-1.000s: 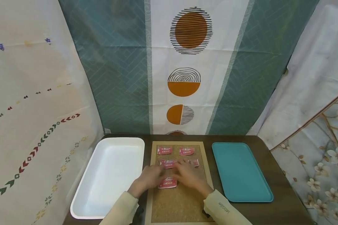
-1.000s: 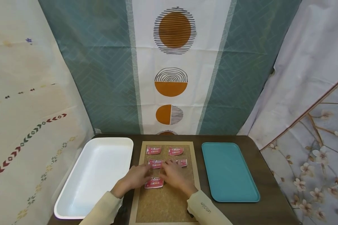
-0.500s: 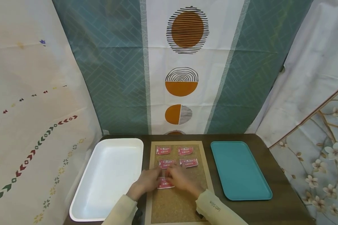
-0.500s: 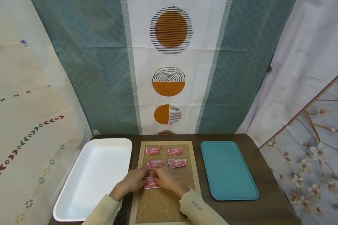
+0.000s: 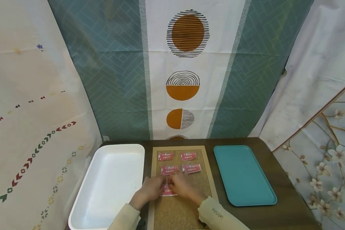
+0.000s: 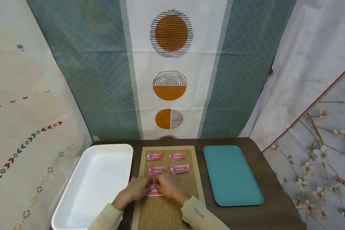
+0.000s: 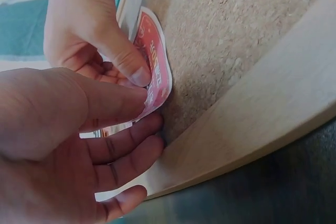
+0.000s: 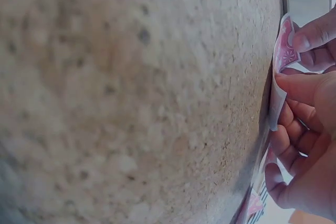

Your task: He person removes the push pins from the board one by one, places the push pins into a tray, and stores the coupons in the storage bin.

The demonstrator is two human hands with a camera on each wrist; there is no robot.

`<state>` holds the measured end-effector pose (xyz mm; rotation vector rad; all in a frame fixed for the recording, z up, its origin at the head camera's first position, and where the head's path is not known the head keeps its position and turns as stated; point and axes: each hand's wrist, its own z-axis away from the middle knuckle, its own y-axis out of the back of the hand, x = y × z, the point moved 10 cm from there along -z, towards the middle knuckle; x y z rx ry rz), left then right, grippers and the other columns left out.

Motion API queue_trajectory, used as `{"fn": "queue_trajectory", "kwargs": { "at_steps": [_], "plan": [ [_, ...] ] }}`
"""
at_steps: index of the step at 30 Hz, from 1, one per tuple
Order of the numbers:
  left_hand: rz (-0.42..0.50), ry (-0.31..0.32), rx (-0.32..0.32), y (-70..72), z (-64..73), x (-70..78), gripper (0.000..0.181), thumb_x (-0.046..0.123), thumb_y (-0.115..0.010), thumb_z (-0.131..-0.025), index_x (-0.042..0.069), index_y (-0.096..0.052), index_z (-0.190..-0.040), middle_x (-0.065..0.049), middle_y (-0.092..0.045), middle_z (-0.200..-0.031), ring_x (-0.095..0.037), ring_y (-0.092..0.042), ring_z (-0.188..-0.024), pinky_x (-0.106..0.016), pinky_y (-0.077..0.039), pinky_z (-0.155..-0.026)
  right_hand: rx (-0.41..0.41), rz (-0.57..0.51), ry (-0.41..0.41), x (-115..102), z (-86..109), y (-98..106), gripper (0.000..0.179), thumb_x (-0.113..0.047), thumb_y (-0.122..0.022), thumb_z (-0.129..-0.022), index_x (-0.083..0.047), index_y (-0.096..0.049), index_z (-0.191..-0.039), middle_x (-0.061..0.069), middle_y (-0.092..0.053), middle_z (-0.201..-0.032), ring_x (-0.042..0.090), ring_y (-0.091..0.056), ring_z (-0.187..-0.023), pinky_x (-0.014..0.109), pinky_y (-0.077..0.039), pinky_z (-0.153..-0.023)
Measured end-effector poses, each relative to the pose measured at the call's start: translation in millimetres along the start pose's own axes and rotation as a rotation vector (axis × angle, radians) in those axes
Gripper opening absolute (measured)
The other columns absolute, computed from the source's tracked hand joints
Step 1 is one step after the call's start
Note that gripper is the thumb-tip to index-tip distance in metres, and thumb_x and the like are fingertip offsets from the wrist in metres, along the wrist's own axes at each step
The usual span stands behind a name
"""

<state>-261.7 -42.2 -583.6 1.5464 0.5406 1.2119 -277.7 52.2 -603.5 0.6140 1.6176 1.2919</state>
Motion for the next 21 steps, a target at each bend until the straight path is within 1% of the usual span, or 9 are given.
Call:
{"fn": "queue_trajectory", "kwargs": {
  "at_steps": [1, 3, 5, 7, 8, 11, 13, 16, 21],
  "plan": [
    [-0.001, -0.001, 0.003, -0.4, -0.4, -0.1, 0.006, 0.014, -0.070, -0.097, 0.014, -0.064, -0.095, -0.001, -0.066, -0.080, -0.027, -0.069, -0.081, -0.074, -0.047, -0.095, 0.000, -0.005, -0.006, 0, -0.3, 0, 0.008, -0.022, -0.082, -0.091, -0.024, -0.075, -0.087, -0.011, -0.067, -0.093, 0.018, -0.060, -0.102, 0.063, -0.042, -0.105],
    [0.003, 0.000, 0.011, -0.9, -0.7, 0.0, 0.006, 0.013, -0.070, -0.098, 0.014, -0.064, -0.095, -0.002, -0.068, -0.081, -0.030, -0.070, -0.083, -0.074, -0.047, -0.094, 0.005, 0.003, -0.010, 0, -0.2, 0, 0.008, -0.022, -0.082, -0.091, -0.024, -0.075, -0.086, -0.011, -0.067, -0.091, 0.015, -0.061, -0.096, 0.058, -0.046, -0.102],
    [-0.001, 0.003, 0.019, -0.9, -0.7, -0.2, 0.005, 0.013, -0.069, -0.098, 0.013, -0.065, -0.095, -0.003, -0.069, -0.081, -0.030, -0.071, -0.083, -0.072, -0.049, -0.092, 0.004, 0.000, -0.015, -1, -0.1, -1, 0.008, -0.021, -0.081, -0.091, -0.023, -0.075, -0.086, -0.012, -0.066, -0.088, 0.011, -0.060, -0.088, 0.049, -0.051, -0.097],
    [0.003, 0.007, 0.023, -1.3, -0.2, -0.7, 0.005, 0.013, -0.069, -0.099, 0.013, -0.065, -0.096, -0.002, -0.068, -0.080, -0.027, -0.069, -0.080, -0.070, -0.050, -0.090, -0.005, -0.024, -0.015, -2, -0.2, -2, 0.007, -0.019, -0.080, -0.092, -0.022, -0.076, -0.087, -0.011, -0.064, -0.085, 0.006, -0.057, -0.079, 0.036, -0.053, -0.083],
    [0.009, 0.010, 0.022, -1.1, 0.2, -0.9, 0.005, 0.013, -0.069, -0.099, 0.013, -0.065, -0.096, -0.001, -0.067, -0.078, -0.024, -0.066, -0.077, -0.069, -0.050, -0.088, -0.009, -0.041, -0.010, -4, -0.4, -2, 0.008, -0.017, -0.080, -0.092, -0.020, -0.076, -0.087, -0.011, -0.064, -0.083, 0.004, -0.056, -0.074, 0.030, -0.051, -0.074],
    [0.030, 0.021, 0.011, -2.3, 0.4, -2.0, 0.004, 0.012, -0.070, -0.098, 0.012, -0.066, -0.098, 0.002, -0.065, -0.076, -0.020, -0.061, -0.073, -0.070, -0.049, -0.089, -0.044, -0.146, -0.014, -3, -1.5, -6, 0.008, -0.010, -0.076, -0.094, -0.015, -0.074, -0.088, -0.009, -0.061, -0.080, 0.003, -0.053, -0.068, 0.023, -0.049, -0.062],
    [0.048, 0.024, 0.003, -2.8, 0.5, -2.4, 0.005, 0.010, -0.071, -0.096, 0.012, -0.067, -0.099, 0.004, -0.063, -0.075, -0.018, -0.059, -0.072, -0.073, -0.047, -0.092, -0.062, -0.217, -0.021, -1, -2.2, -7, 0.009, -0.006, -0.075, -0.094, -0.013, -0.073, -0.088, -0.009, -0.061, -0.078, 0.003, -0.053, -0.066, 0.022, -0.048, -0.060],
    [0.074, 0.027, -0.005, -3.9, -0.4, -2.6, 0.010, 0.008, -0.072, -0.093, 0.012, -0.067, -0.101, 0.005, -0.061, -0.074, -0.017, -0.056, -0.071, -0.074, -0.046, -0.094, -0.084, -0.296, -0.045, 3, -2.2, -10, 0.010, -0.004, -0.074, -0.093, -0.012, -0.071, -0.089, -0.009, -0.061, -0.077, 0.003, -0.054, -0.066, 0.022, -0.048, -0.061],
    [0.093, 0.029, -0.012, -5.8, -1.9, -3.2, 0.012, 0.008, -0.073, -0.092, 0.012, -0.067, -0.101, 0.008, -0.057, -0.071, -0.015, -0.052, -0.069, -0.071, -0.045, -0.092, -0.111, -0.379, -0.072, 8, -3.0, -12, 0.011, 0.000, -0.073, -0.092, -0.010, -0.068, -0.091, -0.007, -0.062, -0.078, 0.004, -0.055, -0.067, 0.023, -0.049, -0.061]
  ]
}}
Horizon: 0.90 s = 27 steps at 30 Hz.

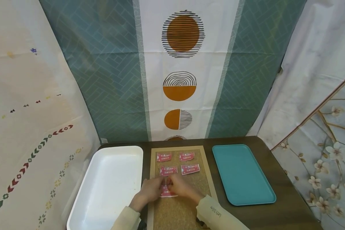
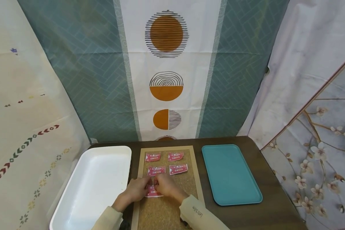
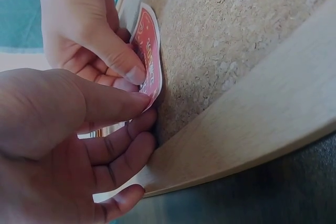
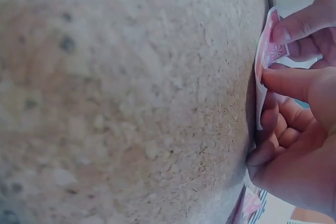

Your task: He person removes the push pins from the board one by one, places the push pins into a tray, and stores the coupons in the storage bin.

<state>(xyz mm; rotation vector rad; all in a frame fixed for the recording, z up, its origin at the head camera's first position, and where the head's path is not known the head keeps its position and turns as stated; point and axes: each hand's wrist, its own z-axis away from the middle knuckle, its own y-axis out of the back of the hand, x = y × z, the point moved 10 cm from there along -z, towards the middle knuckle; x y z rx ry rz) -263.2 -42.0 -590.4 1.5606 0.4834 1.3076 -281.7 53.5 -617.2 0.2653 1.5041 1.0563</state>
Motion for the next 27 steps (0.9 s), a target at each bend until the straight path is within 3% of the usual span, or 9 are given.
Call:
{"fn": "queue_trajectory", "kwargs": {
  "at_steps": [15, 27],
  "plan": [
    [0.012, 0.012, 0.008, -1.1, 3.3, -0.8, 0.013, 0.007, -0.075, -0.091, 0.011, -0.067, -0.101, 0.007, -0.052, -0.069, -0.015, -0.048, -0.067, -0.063, -0.044, -0.087, -0.025, -0.023, -0.056, 1.8, 2.5, -1.8, 0.012, -0.003, -0.074, -0.095, -0.011, -0.065, -0.094, -0.006, -0.060, -0.080, 0.006, -0.054, -0.068, 0.023, -0.047, -0.059],
    [0.006, 0.020, 0.015, -1.8, 3.4, -1.6, 0.013, 0.007, -0.075, -0.092, 0.011, -0.068, -0.101, 0.007, -0.053, -0.068, -0.016, -0.048, -0.067, -0.055, -0.043, -0.081, -0.007, -0.019, -0.046, 2.9, 2.7, -3.4, 0.014, -0.003, -0.075, -0.094, -0.011, -0.064, -0.094, -0.006, -0.059, -0.081, 0.007, -0.054, -0.070, 0.023, -0.048, -0.061]
  ]
}}
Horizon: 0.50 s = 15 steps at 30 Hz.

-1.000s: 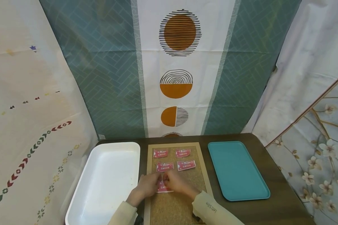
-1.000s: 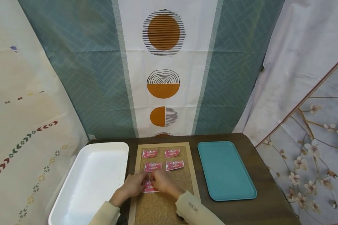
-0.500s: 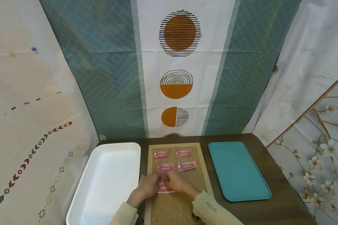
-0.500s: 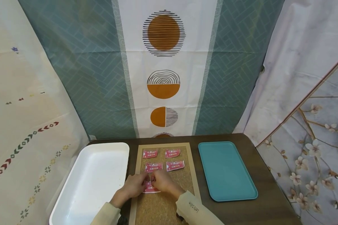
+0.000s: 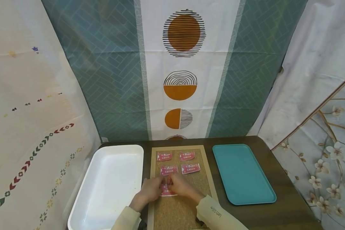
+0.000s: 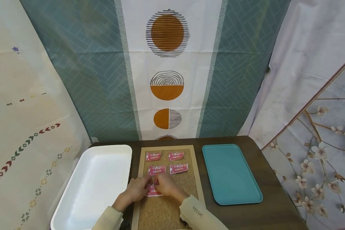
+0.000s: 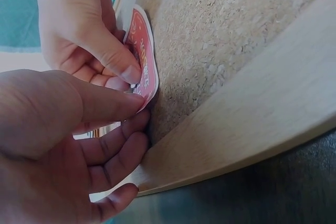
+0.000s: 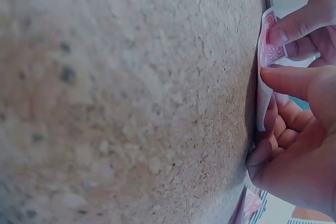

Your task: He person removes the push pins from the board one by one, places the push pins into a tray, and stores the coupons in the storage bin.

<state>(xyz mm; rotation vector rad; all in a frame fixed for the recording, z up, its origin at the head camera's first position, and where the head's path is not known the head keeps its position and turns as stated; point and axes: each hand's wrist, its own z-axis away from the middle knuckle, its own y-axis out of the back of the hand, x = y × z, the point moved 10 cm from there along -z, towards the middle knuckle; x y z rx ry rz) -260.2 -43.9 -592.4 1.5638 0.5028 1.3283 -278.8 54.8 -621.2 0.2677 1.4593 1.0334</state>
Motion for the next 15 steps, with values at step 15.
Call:
{"fn": "queue_trajectory", "kwargs": {
  "at_steps": [15],
  "plan": [
    [-0.009, -0.012, 0.016, -0.2, -0.1, -0.4, 0.012, 0.007, -0.074, -0.092, 0.012, -0.068, -0.101, 0.007, -0.051, -0.066, -0.015, -0.048, -0.065, -0.065, -0.046, -0.087, 0.029, -0.004, 0.046, -6.2, 2.9, 3.1, 0.019, 0.002, -0.076, -0.091, -0.010, -0.060, -0.092, -0.005, -0.056, -0.081, 0.006, -0.051, -0.070, 0.023, -0.044, -0.060]
  ]
}}
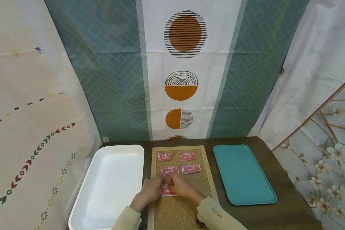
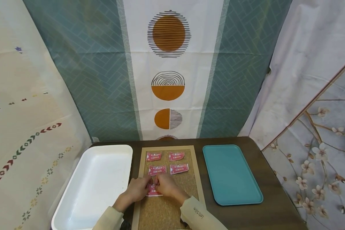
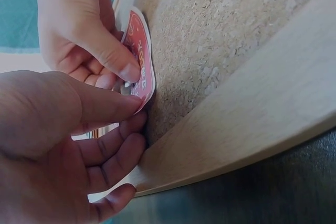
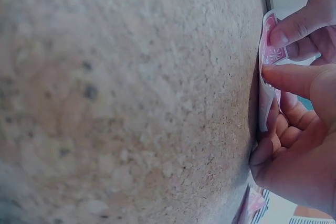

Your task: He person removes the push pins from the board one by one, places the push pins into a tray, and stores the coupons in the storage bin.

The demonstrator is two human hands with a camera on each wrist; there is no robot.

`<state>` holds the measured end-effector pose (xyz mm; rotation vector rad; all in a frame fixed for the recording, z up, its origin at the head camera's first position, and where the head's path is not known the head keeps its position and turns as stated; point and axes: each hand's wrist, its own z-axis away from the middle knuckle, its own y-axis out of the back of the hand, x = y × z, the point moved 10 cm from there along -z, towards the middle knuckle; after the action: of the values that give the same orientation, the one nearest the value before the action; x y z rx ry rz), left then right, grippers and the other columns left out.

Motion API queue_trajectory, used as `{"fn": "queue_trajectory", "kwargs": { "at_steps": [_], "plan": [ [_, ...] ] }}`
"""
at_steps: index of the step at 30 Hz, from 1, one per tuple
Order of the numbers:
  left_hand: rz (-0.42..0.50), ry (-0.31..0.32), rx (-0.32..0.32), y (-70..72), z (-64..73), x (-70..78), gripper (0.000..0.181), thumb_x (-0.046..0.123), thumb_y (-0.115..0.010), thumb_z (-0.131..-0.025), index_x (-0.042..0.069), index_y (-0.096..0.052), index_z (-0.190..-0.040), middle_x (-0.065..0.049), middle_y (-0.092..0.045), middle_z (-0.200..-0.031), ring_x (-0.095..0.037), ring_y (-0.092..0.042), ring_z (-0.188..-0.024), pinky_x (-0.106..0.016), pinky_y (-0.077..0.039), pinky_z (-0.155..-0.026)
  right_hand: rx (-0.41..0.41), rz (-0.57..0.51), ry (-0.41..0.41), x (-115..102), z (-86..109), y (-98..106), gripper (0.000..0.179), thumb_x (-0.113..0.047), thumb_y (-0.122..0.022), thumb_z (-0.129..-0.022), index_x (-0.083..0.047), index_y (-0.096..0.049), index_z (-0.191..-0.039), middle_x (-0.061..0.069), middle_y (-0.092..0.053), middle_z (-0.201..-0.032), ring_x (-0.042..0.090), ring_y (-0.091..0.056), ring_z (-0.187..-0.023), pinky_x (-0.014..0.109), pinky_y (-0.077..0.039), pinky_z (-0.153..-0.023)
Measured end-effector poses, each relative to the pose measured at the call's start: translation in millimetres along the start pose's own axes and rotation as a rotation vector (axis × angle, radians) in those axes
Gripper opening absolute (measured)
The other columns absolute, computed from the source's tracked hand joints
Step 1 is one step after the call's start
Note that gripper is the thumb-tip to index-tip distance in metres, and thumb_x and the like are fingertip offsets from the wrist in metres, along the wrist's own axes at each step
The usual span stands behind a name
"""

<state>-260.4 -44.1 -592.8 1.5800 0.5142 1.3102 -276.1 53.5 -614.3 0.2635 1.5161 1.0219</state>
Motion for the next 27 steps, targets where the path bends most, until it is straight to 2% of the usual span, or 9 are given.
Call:
{"fn": "queue_trajectory", "kwargs": {
  "at_steps": [4, 8, 11, 17, 19, 27],
  "plan": [
    [-0.005, -0.002, 0.003, -0.1, 0.6, -0.7, 0.014, 0.007, -0.075, -0.091, 0.012, -0.068, -0.103, 0.007, -0.052, -0.067, -0.015, -0.048, -0.066, -0.060, -0.045, -0.084, 0.002, -0.052, -0.005, 3.3, 0.4, -0.7, 0.020, 0.004, -0.074, -0.091, -0.010, -0.061, -0.096, -0.004, -0.057, -0.082, 0.007, -0.053, -0.071, 0.023, -0.046, -0.062],
    [-0.004, -0.010, 0.011, -0.5, 0.5, -0.5, 0.015, 0.007, -0.075, -0.092, 0.011, -0.068, -0.104, 0.007, -0.053, -0.068, -0.015, -0.049, -0.068, -0.062, -0.046, -0.086, 0.001, -0.078, -0.016, 5.6, 0.6, -0.3, 0.018, 0.003, -0.074, -0.093, -0.010, -0.063, -0.100, -0.003, -0.058, -0.082, 0.008, -0.053, -0.071, 0.024, -0.047, -0.062],
    [-0.010, -0.010, 0.016, -1.0, 1.2, -1.3, 0.014, 0.008, -0.074, -0.093, 0.011, -0.069, -0.105, 0.007, -0.053, -0.068, -0.015, -0.049, -0.067, -0.060, -0.047, -0.086, 0.008, -0.059, -0.003, 4.4, 1.1, -1.0, 0.015, 0.001, -0.074, -0.094, -0.010, -0.065, -0.098, -0.004, -0.059, -0.081, 0.008, -0.053, -0.070, 0.023, -0.047, -0.061],
    [-0.032, -0.026, 0.038, 0.6, 2.0, -0.3, 0.011, 0.009, -0.073, -0.094, 0.011, -0.070, -0.104, 0.008, -0.052, -0.065, -0.013, -0.047, -0.064, -0.047, -0.043, -0.076, 0.029, -0.011, 0.052, 1.9, -0.4, -4.0, 0.013, 0.003, -0.074, -0.092, -0.008, -0.068, -0.091, -0.006, -0.060, -0.075, 0.004, -0.052, -0.065, 0.021, -0.046, -0.057],
    [-0.030, -0.034, 0.048, 1.4, 2.7, 0.6, 0.011, 0.008, -0.073, -0.093, 0.011, -0.069, -0.103, 0.007, -0.053, -0.065, -0.014, -0.047, -0.063, -0.048, -0.043, -0.074, 0.026, -0.015, 0.054, 2.1, -0.7, -5.1, 0.011, 0.002, -0.074, -0.093, -0.008, -0.069, -0.091, -0.006, -0.060, -0.074, 0.004, -0.052, -0.064, 0.021, -0.046, -0.057],
    [-0.043, -0.031, 0.071, 0.8, 3.9, -0.2, 0.009, 0.010, -0.073, -0.094, 0.013, -0.069, -0.102, 0.005, -0.065, -0.073, -0.013, -0.053, -0.067, -0.055, -0.047, -0.081, -0.012, -0.093, 0.039, 1.9, 0.8, -1.2, 0.001, -0.004, -0.068, -0.100, -0.004, -0.069, -0.099, -0.006, -0.063, -0.083, 0.005, -0.057, -0.072, 0.022, -0.050, -0.065]
  ]
}}
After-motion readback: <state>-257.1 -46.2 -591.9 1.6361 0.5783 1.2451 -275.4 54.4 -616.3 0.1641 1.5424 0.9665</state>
